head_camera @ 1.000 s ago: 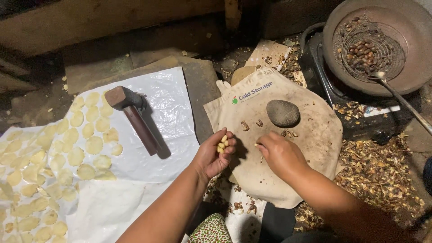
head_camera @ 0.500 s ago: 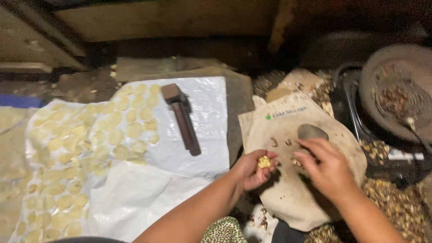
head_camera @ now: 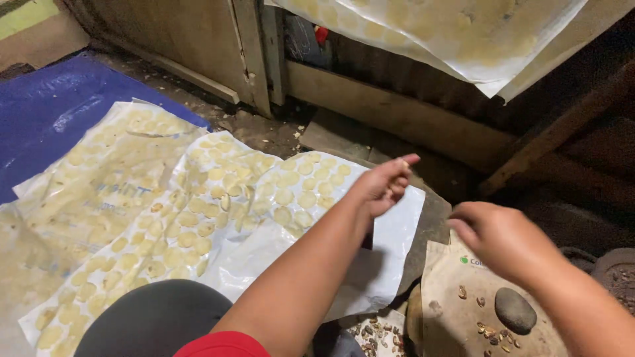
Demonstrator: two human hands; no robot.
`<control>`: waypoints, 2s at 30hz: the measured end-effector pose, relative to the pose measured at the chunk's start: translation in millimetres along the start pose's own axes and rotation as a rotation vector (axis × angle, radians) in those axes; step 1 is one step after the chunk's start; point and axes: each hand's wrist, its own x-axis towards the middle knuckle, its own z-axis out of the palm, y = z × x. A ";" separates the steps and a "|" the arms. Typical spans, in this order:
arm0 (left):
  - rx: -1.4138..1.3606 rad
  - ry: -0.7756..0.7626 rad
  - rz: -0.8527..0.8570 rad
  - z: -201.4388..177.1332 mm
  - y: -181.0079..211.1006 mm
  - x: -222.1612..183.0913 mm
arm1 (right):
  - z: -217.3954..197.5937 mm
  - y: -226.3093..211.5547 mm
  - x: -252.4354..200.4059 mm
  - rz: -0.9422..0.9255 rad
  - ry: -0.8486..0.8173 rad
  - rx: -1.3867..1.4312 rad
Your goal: Cracking nuts with a stone and flattening the kernels with a wooden mallet on a plastic sheet
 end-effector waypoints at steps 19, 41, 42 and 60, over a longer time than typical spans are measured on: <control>1.746 0.309 0.321 -179.1 -73.0 134.1 | 267.0 -21.5 129.0 0.607 -0.003 0.682; 1.814 0.264 0.585 -161.6 -82.2 126.4 | 222.8 20.8 188.7 0.592 -0.029 0.492; 1.802 0.271 0.580 -167.2 -83.3 135.6 | 210.4 24.4 194.0 0.601 0.002 0.585; 1.910 0.155 0.780 -173.1 -65.7 138.0 | 241.8 29.4 219.9 0.497 -0.008 0.515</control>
